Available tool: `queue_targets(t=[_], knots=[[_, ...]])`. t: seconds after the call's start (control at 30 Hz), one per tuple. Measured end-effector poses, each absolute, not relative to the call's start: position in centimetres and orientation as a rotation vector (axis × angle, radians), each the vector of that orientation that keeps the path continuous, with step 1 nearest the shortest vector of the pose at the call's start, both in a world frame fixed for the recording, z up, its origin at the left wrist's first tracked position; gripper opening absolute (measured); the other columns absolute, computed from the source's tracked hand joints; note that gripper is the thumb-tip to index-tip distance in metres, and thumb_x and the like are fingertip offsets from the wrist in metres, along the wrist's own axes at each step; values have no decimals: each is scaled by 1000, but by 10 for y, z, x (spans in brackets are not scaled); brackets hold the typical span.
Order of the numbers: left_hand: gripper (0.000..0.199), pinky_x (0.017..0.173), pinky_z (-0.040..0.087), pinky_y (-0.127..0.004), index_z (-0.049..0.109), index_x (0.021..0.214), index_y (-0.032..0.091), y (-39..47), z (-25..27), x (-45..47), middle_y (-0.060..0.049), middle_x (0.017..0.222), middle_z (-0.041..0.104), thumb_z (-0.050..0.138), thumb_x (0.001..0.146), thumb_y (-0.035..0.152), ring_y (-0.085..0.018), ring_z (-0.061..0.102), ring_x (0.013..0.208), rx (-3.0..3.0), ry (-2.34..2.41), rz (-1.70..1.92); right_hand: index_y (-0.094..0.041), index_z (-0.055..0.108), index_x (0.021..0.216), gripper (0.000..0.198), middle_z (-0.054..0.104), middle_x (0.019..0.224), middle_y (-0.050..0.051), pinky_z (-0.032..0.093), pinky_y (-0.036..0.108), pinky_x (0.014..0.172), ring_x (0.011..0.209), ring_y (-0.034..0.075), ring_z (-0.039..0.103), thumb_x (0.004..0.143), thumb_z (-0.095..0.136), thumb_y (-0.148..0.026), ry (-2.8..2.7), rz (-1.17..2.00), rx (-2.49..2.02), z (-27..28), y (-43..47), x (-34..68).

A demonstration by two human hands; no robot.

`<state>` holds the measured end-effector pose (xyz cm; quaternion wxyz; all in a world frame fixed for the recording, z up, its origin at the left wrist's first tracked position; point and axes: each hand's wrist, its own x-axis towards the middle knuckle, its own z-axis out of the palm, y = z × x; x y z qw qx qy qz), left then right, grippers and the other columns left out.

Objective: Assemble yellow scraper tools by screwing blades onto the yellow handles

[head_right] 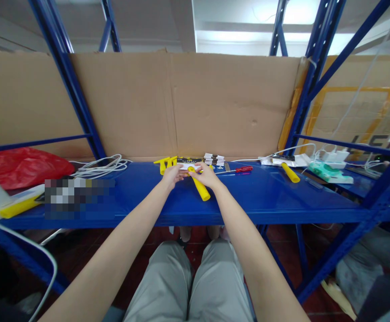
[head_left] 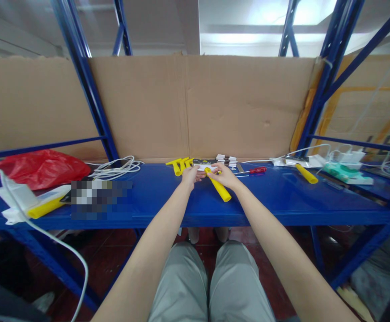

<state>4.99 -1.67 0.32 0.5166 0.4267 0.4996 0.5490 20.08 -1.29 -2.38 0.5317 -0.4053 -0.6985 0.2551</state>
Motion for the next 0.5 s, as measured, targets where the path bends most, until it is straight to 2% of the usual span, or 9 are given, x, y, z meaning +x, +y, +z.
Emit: queue_targets(t=[0.2,0.5], knots=[[13,40,39,-13,59,95,14,-28,9,54,-3,57,66,50,88,16,-7,55,38,1077,1199,1276,-23,54,82,24,58,84,-2,49,31,69,68,13,56,62,66,-19,-1705,569,-1026,-26,-18,199],[9,39,40,-14,59,86,15,-33,8,54,-1,52,63,50,87,16,-7,55,37,1162,1165,1262,-24,60,77,20,57,60,-5,44,26,57,50,12,51,62,61,-11,-1922,561,-1089,-12,-30,196]])
